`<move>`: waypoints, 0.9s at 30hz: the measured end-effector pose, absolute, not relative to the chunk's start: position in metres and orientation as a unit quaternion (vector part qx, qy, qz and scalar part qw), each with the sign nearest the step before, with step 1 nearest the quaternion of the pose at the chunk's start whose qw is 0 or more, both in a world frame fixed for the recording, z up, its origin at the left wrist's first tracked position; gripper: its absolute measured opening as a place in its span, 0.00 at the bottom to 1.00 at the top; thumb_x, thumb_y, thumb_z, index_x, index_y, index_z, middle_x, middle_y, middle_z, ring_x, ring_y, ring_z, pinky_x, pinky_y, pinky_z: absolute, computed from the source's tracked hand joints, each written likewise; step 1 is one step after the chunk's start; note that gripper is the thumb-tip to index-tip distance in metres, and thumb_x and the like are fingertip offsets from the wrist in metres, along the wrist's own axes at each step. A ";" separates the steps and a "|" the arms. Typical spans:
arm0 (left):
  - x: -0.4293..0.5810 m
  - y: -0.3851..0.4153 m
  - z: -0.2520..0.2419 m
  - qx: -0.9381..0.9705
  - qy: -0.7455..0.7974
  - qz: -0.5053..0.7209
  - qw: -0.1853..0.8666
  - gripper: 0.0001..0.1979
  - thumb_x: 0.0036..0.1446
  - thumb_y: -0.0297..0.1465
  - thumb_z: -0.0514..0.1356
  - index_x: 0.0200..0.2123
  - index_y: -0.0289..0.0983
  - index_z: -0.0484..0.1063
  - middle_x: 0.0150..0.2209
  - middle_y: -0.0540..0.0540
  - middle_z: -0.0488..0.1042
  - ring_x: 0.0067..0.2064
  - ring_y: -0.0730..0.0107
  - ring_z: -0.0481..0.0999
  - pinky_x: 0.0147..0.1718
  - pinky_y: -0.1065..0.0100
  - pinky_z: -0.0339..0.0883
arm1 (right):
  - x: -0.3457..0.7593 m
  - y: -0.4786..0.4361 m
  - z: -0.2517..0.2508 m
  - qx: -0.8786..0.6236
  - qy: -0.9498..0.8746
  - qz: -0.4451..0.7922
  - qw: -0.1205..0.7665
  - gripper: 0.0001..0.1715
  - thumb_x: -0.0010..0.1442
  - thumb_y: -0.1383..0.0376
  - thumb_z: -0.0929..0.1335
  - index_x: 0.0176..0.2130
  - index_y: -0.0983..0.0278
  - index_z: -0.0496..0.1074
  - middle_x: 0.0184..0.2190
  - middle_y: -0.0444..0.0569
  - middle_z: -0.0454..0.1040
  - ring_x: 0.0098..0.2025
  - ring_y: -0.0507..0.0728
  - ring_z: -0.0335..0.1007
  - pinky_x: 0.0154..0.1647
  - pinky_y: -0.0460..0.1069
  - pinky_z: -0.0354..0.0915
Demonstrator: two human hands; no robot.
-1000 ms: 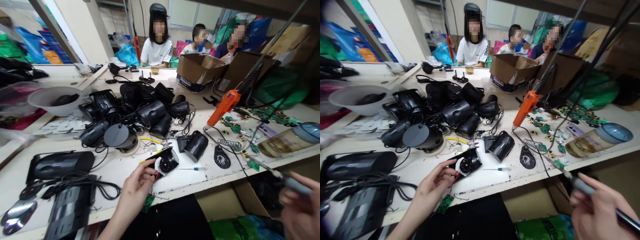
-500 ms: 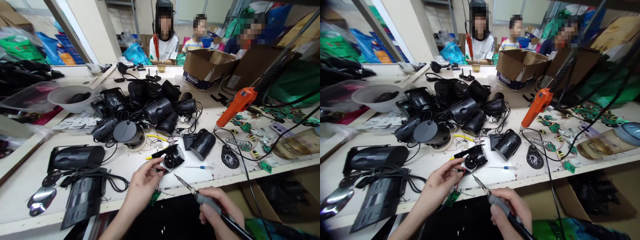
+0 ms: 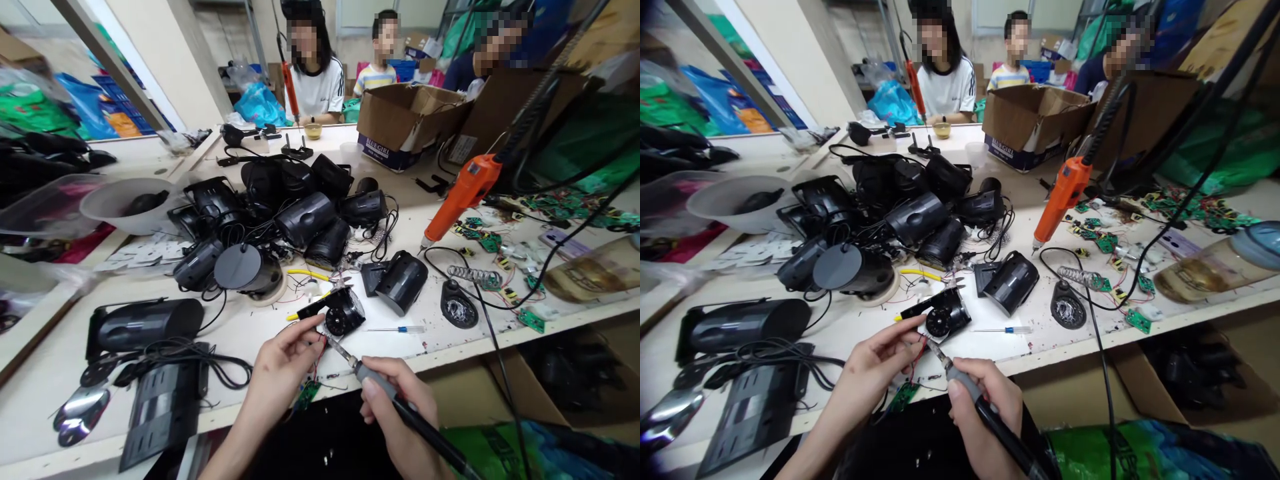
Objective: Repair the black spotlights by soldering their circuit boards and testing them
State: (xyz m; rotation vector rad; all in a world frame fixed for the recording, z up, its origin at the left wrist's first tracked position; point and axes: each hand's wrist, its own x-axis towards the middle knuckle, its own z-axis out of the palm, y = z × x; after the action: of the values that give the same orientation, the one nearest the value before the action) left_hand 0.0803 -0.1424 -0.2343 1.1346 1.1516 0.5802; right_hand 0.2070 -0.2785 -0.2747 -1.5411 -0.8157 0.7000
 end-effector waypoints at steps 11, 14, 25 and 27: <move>0.080 -0.143 -0.235 0.492 0.503 0.257 0.662 0.28 0.40 0.38 0.69 0.47 0.33 0.78 0.31 0.46 0.77 0.27 0.73 0.69 0.26 0.70 0.63 | 0.207 -0.274 -0.272 -0.671 -0.400 0.250 0.573 0.10 0.63 0.61 0.69 0.42 0.61 0.76 0.20 0.41 0.75 0.18 0.51 0.72 0.19 0.42 0.70; 0.079 -0.142 -0.235 0.491 0.500 0.260 0.664 0.28 0.40 0.38 0.69 0.47 0.34 0.79 0.30 0.47 0.77 0.27 0.73 0.69 0.26 0.71 0.63 | 0.207 -0.274 -0.269 -0.673 -0.434 0.207 0.561 0.09 0.62 0.62 0.69 0.42 0.60 0.76 0.20 0.40 0.74 0.19 0.50 0.72 0.21 0.42 0.70; 0.075 -0.139 -0.236 0.490 0.494 0.255 0.671 0.28 0.41 0.35 0.69 0.49 0.36 0.77 0.34 0.45 0.79 0.28 0.72 0.71 0.28 0.71 0.65 | 0.202 -0.266 -0.257 -0.645 -0.475 0.143 0.581 0.10 0.61 0.66 0.68 0.43 0.58 0.75 0.29 0.41 0.77 0.24 0.49 0.72 0.28 0.43 0.70; 0.075 -0.139 -0.236 0.494 0.492 0.255 0.670 0.27 0.42 0.35 0.68 0.49 0.36 0.77 0.35 0.44 0.80 0.29 0.73 0.71 0.29 0.71 0.66 | 0.203 -0.267 -0.256 -0.642 -0.477 0.134 0.585 0.10 0.61 0.66 0.68 0.44 0.58 0.74 0.29 0.41 0.76 0.24 0.49 0.72 0.28 0.43 0.70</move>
State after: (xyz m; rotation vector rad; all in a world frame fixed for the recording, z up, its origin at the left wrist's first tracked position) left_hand 0.0746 -0.1392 -0.2363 1.1130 1.1080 0.5739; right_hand 0.2035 -0.2671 -0.2562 -1.4977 -1.1138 0.3136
